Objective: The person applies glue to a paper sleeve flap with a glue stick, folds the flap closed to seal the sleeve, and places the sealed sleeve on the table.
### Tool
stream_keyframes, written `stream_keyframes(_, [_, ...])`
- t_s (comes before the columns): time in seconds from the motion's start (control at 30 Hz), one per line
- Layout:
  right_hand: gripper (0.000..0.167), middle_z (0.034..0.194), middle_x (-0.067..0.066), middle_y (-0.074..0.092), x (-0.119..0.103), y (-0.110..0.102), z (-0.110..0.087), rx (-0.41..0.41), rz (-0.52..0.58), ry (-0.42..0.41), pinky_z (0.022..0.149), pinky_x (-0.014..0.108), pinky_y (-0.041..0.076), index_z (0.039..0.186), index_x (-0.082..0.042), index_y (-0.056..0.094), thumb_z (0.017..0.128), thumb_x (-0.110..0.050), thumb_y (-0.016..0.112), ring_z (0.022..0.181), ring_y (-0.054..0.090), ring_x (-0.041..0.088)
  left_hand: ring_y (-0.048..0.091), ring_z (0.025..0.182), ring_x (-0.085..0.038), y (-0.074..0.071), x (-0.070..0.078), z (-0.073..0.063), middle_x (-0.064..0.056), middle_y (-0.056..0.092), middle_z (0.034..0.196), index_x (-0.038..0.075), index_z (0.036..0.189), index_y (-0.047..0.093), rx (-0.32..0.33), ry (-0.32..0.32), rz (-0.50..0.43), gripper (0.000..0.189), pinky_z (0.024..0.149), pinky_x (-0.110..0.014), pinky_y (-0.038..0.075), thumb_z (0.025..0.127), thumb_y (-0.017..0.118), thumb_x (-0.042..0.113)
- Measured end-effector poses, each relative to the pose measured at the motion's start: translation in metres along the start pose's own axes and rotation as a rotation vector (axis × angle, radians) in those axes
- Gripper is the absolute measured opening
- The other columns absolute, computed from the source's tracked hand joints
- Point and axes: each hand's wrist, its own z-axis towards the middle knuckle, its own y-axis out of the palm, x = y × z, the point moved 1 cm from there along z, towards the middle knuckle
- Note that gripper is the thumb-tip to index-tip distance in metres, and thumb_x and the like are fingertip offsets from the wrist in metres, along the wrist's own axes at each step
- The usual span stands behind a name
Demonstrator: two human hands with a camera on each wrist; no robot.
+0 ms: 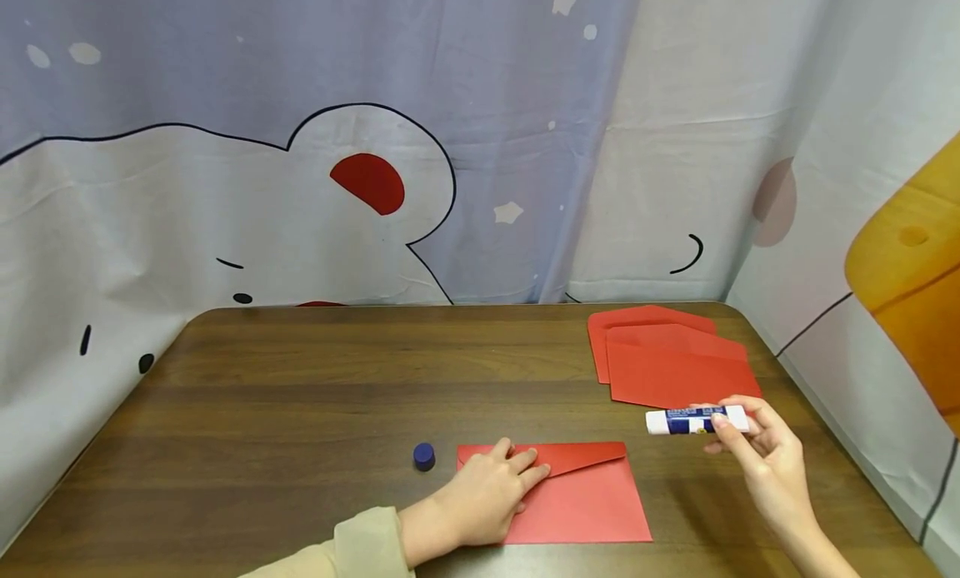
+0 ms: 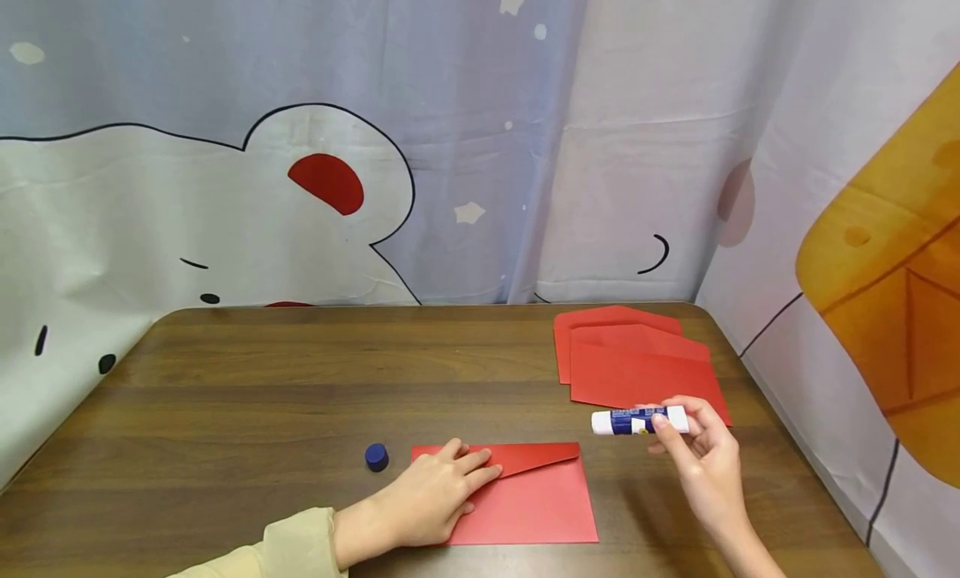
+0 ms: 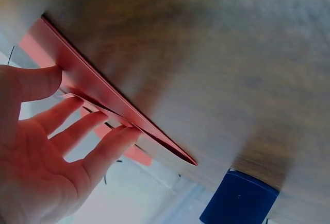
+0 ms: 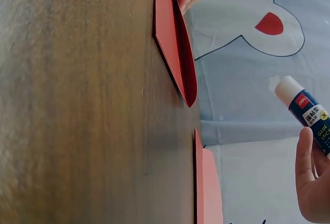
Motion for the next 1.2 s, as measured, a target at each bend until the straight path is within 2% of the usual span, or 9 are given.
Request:
stream_keyframes(0.23, [0.028, 0.089, 0.0, 0.072, 0.002, 0.001, -0.001, -0.009, 0.042, -0.018, 0.059, 0.021, 0.053, 0.105, 0.003, 0.057, 0.087, 0.021, 0.045, 0.068, 0.066, 0.008, 0.051, 0.103, -0.019, 0.001, 0.004, -0.001, 0.002, 0.058, 0.133, 0.022, 0.134, 0.056, -0.002, -0.002, 0.049, 0.045, 0.055, -0.022, 0.046, 0.09, 0.061, 0.027])
stream_keyframes(0.4, [0.03, 0.088, 0.0, 0.07, 0.002, 0.0, -0.001, -0.018, 0.086, -0.013, 0.06, 0.021, 0.054, 0.107, 0.0, 0.058, 0.089, 0.02, 0.043, 0.065, 0.067, 0.01, 0.051, 0.103, -0.019, 0.001, 0.007, 0.0, 0.002, 0.057, 0.131, 0.022, 0.134, 0.056, -0.011, -0.012, 0.085, 0.049, 0.055, -0.023, 0.046, 0.085, 0.064, 0.023])
stream_keyframes(0.5, [0.031, 0.092, 0.002, 0.07, 0.007, -0.003, 0.0, -0.039, 0.164, -0.004, 0.062, 0.022, 0.055, 0.109, 0.002, 0.057, 0.091, 0.02, 0.04, 0.071, 0.068, 0.011, 0.05, 0.104, -0.019, 0.001, 0.008, 0.001, 0.001, 0.056, 0.131, 0.021, 0.133, 0.056, -0.02, -0.019, 0.079, 0.053, 0.057, -0.023, 0.047, 0.082, 0.067, 0.023])
stream_keyframes(0.63, [0.032, 0.106, 0.009, 0.072, 0.012, -0.004, 0.0, -0.105, 0.323, 0.034, 0.068, 0.023, 0.056, 0.111, 0.004, 0.054, 0.093, 0.02, 0.033, 0.087, 0.07, 0.014, 0.05, 0.106, -0.02, 0.001, 0.01, 0.001, 0.0, 0.055, 0.131, 0.018, 0.133, 0.056, -0.026, -0.018, 0.076, 0.056, 0.063, -0.025, 0.05, 0.079, 0.07, 0.026])
stream_keyframes(0.73, [0.032, 0.111, 0.012, 0.071, 0.013, 0.0, 0.0, -0.122, 0.392, 0.093, 0.073, 0.024, 0.056, 0.11, 0.002, 0.055, 0.094, 0.017, 0.032, 0.092, 0.069, 0.015, 0.05, 0.104, -0.019, 0.002, 0.011, 0.002, 0.001, 0.056, 0.127, 0.017, 0.13, 0.056, -0.026, -0.016, 0.078, 0.059, 0.062, -0.025, 0.049, 0.074, 0.074, 0.029])
stream_keyframes(0.93, [0.033, 0.108, 0.006, 0.071, 0.015, 0.011, 0.002, -0.106, 0.388, 0.177, 0.075, 0.023, 0.056, 0.107, -0.003, 0.058, 0.095, 0.015, 0.033, 0.09, 0.07, 0.013, 0.046, 0.093, -0.015, 0.001, 0.01, 0.009, 0.008, 0.054, 0.115, 0.023, 0.131, 0.054, -0.057, -0.006, 0.094, 0.067, 0.052, -0.021, 0.041, 0.069, 0.076, 0.039])
stream_keyframes(1.07, [0.031, 0.112, 0.006, 0.07, 0.018, 0.018, 0.005, -0.141, 0.412, 0.218, 0.078, 0.023, 0.056, 0.107, -0.005, 0.058, 0.097, 0.011, 0.033, 0.095, 0.069, 0.014, 0.044, 0.094, -0.015, -0.002, 0.012, 0.013, 0.011, 0.052, 0.117, 0.03, 0.137, 0.05, -0.103, -0.018, 0.121, 0.073, 0.052, -0.02, 0.039, 0.068, 0.075, 0.041])
stream_keyframes(1.2, [0.03, 0.116, 0.007, 0.07, 0.02, 0.023, 0.007, -0.172, 0.423, 0.253, 0.08, 0.023, 0.055, 0.107, -0.006, 0.057, 0.098, 0.009, 0.033, 0.098, 0.069, 0.014, 0.044, 0.095, -0.016, -0.003, 0.014, 0.015, 0.011, 0.051, 0.118, 0.03, 0.137, 0.05, -0.127, -0.035, 0.141, 0.073, 0.052, -0.02, 0.04, 0.069, 0.074, 0.042])
